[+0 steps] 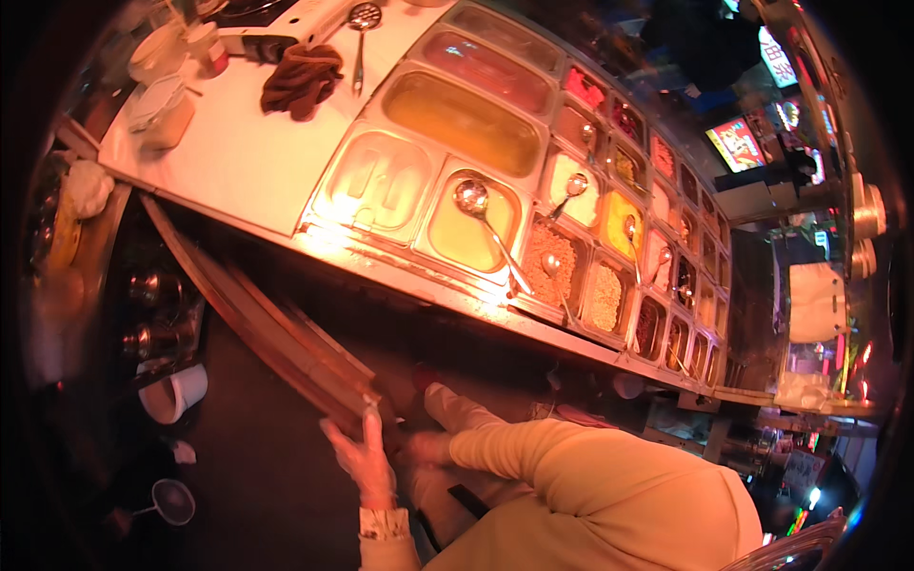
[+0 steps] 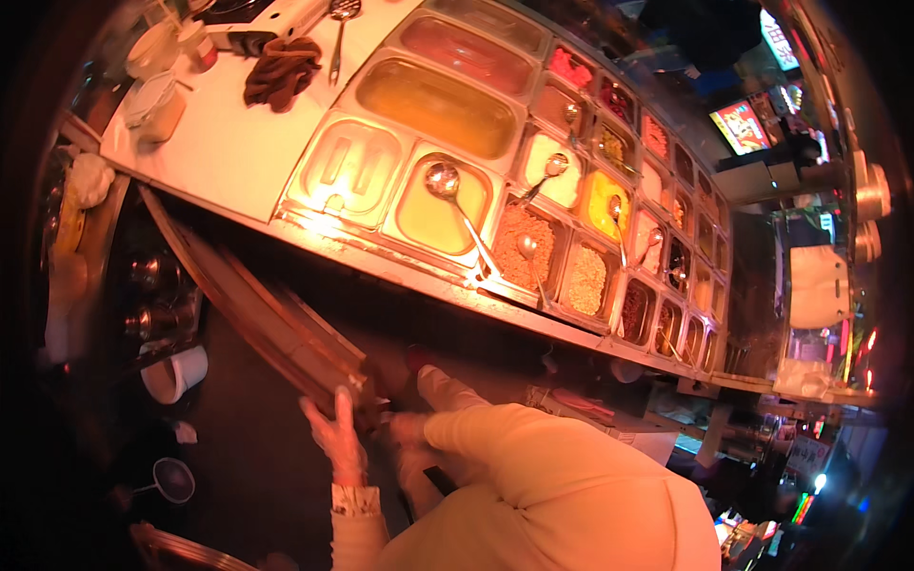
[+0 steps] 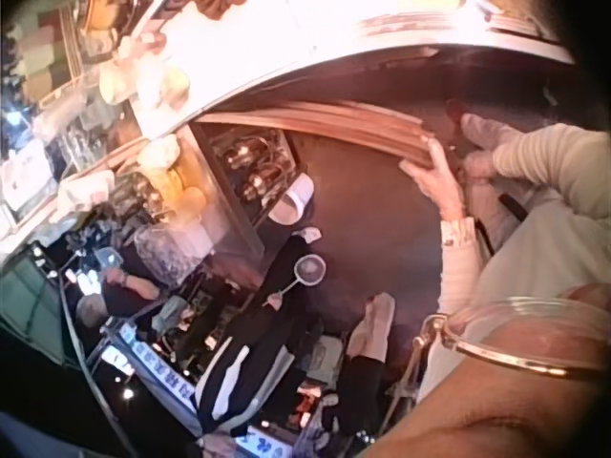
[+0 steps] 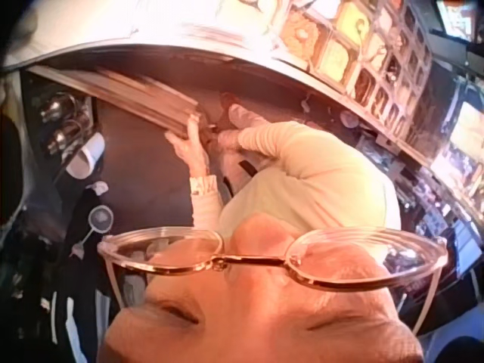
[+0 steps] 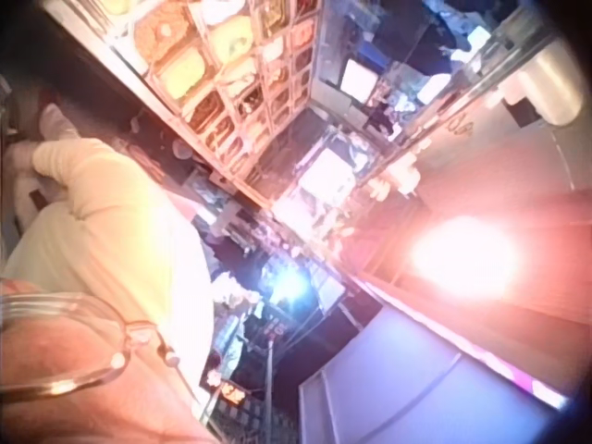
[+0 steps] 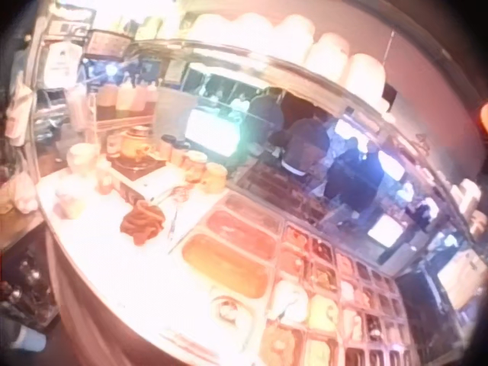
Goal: The person assembles a food item at a street food stall. They place a base into a container, then add various toppings from a display case using tongs and their hands.
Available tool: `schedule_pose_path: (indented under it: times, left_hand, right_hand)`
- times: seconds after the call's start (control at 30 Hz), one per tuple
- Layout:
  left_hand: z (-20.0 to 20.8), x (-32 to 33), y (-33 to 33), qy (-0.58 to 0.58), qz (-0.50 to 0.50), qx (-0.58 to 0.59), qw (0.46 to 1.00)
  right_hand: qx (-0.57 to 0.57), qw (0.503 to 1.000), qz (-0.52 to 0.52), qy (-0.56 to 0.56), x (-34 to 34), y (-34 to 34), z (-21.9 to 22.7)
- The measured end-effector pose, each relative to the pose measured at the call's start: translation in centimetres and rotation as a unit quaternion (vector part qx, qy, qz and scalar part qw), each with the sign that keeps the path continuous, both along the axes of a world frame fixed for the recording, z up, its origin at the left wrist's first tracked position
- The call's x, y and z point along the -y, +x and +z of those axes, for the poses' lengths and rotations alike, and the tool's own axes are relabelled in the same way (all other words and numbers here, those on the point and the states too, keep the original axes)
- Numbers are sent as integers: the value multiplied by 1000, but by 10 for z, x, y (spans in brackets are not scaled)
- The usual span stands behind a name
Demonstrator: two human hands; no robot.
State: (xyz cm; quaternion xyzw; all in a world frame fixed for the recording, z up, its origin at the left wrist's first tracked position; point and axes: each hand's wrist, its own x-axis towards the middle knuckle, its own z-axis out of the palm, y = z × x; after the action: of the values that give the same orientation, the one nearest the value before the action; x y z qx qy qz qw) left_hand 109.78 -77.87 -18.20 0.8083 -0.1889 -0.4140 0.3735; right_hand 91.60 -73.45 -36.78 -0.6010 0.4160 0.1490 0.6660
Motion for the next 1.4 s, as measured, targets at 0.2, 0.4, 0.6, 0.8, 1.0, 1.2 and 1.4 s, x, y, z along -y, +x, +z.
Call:
schedule_pose_path:
  times: [0.2,0.4,0.6,0.8,1.0,1.2,1.4]
  left_hand:
    - [-7,-44,119,68,2,234,970]
    - [1,-89,239,104,-18,319,942]
    - [-3,-123,340,81,-60,298,949]
    - [-14,-142,410,209,-108,354,905]
    - [-27,-64,397,138,-83,651,741]
    - [-192,50,293,-70,-266,478,834]
    - [-371,215,215,-138,-394,290,861]
  right_hand:
    - [131,985,108,-22,-51,-19,-24]
    - [-169,952,115,-226,131,6,63]
    - [-180,943,-276,-42,220,3,43]
    - [-297,925,-63,-227,279,12,-43]
    - [-334,775,235,-482,330,-5,-150]
    - [-274,868,-272,-313,377,25,-181]
    - [-286,764,-339,-469,426,13,-214]
